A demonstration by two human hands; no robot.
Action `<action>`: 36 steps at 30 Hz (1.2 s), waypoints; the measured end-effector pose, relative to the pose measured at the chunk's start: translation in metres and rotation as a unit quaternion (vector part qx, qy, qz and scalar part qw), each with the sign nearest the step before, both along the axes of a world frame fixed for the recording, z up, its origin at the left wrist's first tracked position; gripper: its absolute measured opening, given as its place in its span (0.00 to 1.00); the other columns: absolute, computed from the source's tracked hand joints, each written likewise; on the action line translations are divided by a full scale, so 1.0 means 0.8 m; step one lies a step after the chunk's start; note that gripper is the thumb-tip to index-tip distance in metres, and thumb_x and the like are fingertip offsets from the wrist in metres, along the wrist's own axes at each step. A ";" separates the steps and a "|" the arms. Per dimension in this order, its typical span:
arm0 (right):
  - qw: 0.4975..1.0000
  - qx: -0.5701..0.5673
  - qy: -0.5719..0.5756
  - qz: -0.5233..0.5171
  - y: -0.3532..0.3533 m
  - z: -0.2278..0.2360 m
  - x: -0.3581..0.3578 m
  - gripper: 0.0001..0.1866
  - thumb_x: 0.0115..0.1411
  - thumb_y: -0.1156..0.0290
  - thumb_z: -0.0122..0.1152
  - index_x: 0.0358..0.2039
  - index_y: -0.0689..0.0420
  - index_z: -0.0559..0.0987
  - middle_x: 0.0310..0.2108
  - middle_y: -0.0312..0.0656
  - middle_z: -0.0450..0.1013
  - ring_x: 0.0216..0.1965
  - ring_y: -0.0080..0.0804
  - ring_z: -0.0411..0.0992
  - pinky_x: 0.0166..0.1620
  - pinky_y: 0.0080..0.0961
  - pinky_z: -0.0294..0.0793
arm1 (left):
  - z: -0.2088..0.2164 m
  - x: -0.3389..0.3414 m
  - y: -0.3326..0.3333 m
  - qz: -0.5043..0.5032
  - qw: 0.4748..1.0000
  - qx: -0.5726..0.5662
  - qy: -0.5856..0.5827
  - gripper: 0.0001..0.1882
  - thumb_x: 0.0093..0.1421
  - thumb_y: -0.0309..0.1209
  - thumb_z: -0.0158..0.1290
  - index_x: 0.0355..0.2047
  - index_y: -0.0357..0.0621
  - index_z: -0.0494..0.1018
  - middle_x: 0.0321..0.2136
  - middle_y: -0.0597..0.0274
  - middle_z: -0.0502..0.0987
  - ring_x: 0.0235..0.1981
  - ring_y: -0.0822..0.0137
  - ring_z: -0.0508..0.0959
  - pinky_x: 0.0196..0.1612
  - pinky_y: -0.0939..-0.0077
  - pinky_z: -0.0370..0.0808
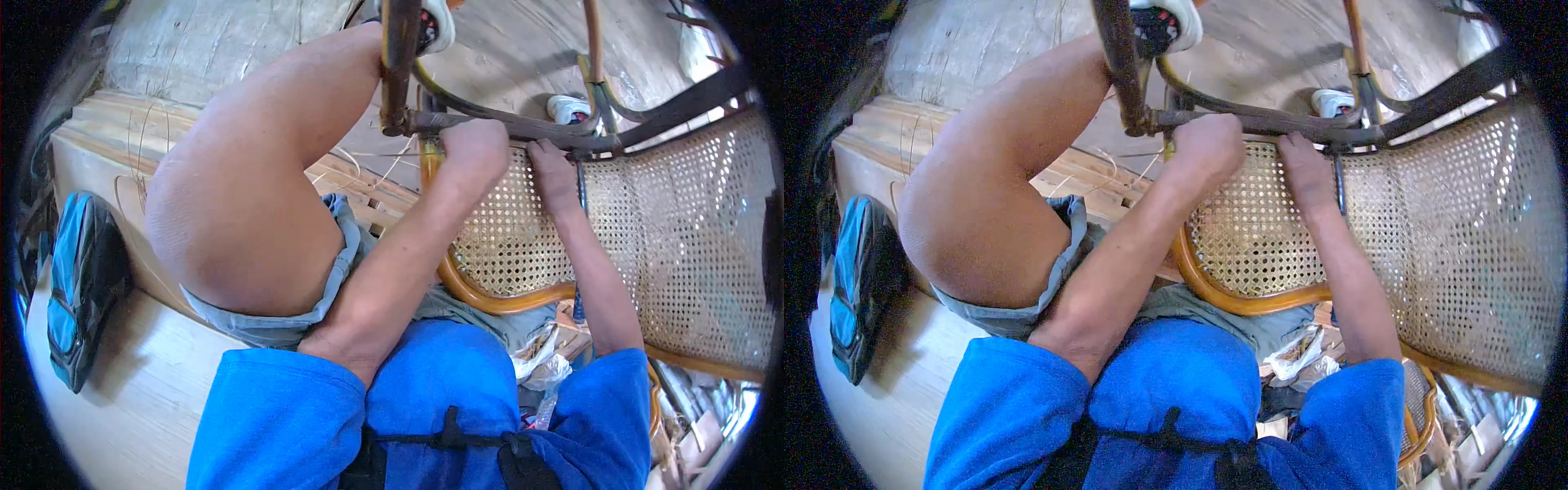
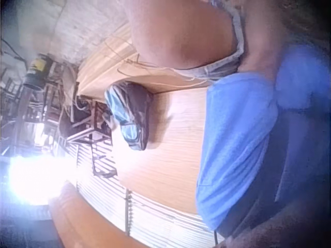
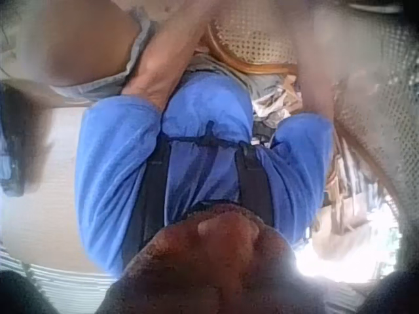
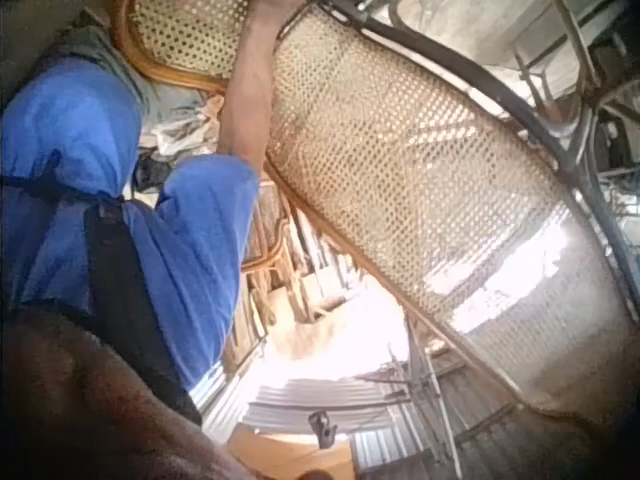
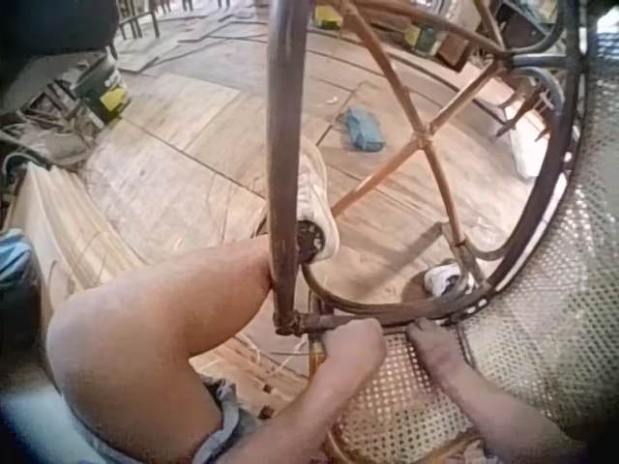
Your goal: The person is weaving a cane seat for a wooden chair. They use a hammer to tap the cane strips into place along the frame and insert new strips by hand to continue the pattern.
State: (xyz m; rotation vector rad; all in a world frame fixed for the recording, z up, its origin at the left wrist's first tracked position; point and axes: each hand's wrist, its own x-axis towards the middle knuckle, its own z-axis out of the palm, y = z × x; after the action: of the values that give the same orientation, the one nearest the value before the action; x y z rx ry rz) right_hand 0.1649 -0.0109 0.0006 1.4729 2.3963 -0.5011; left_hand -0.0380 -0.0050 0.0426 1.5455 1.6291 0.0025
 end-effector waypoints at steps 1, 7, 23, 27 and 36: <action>1.000 0.008 -0.013 -0.007 0.000 0.004 -0.001 0.11 0.56 0.74 0.45 0.40 0.57 0.70 0.43 0.48 0.68 0.46 0.44 0.69 0.44 0.35 0.72 | -0.002 0.001 -0.002 -0.004 1.000 0.001 0.007 0.10 0.53 0.29 0.49 0.28 0.41 0.79 0.28 0.47 0.79 0.32 0.52 0.81 0.35 0.59 0.77; 0.957 0.133 0.126 -0.223 -0.022 0.021 0.021 0.14 0.57 0.72 0.47 0.44 0.61 0.70 0.44 0.52 0.68 0.41 0.50 0.70 0.44 0.40 0.70 | -0.025 0.007 -0.013 -0.035 0.999 -0.014 0.035 0.10 0.53 0.30 0.49 0.29 0.42 0.79 0.32 0.46 0.79 0.35 0.51 0.81 0.36 0.60 0.76; 0.865 -0.145 0.179 -0.446 -0.102 0.140 0.055 0.16 0.62 0.61 0.47 0.33 0.64 0.71 0.20 0.52 0.68 0.21 0.44 0.69 0.28 0.37 0.67 | -0.059 0.035 -0.028 -0.064 0.984 0.157 -0.047 0.13 0.56 0.34 0.48 0.41 0.58 0.77 0.34 0.49 0.73 0.34 0.48 0.77 0.38 0.57 0.75; 0.914 -0.153 0.077 -0.367 -0.092 0.139 0.043 0.16 0.61 0.59 0.51 0.31 0.62 0.71 0.19 0.51 0.68 0.22 0.43 0.70 0.29 0.37 0.67 | -0.069 0.034 -0.027 -0.083 0.980 0.178 -0.041 0.13 0.54 0.33 0.50 0.40 0.58 0.78 0.33 0.50 0.73 0.35 0.49 0.77 0.39 0.58 0.74; 0.913 -0.172 0.084 -0.360 -0.085 0.132 0.045 0.13 0.56 0.63 0.56 0.32 0.61 0.70 0.24 0.53 0.72 0.27 0.48 0.74 0.32 0.41 0.70 | -0.078 0.037 -0.030 -0.079 0.975 0.203 -0.047 0.12 0.53 0.31 0.50 0.37 0.55 0.78 0.31 0.50 0.73 0.33 0.49 0.77 0.37 0.57 0.74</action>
State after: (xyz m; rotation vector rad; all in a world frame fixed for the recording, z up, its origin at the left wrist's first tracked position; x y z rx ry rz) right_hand 0.2010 -0.0786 0.1061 2.1659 1.6594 -1.1783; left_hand -0.0086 -0.0286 -0.0198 1.9506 1.4878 0.3367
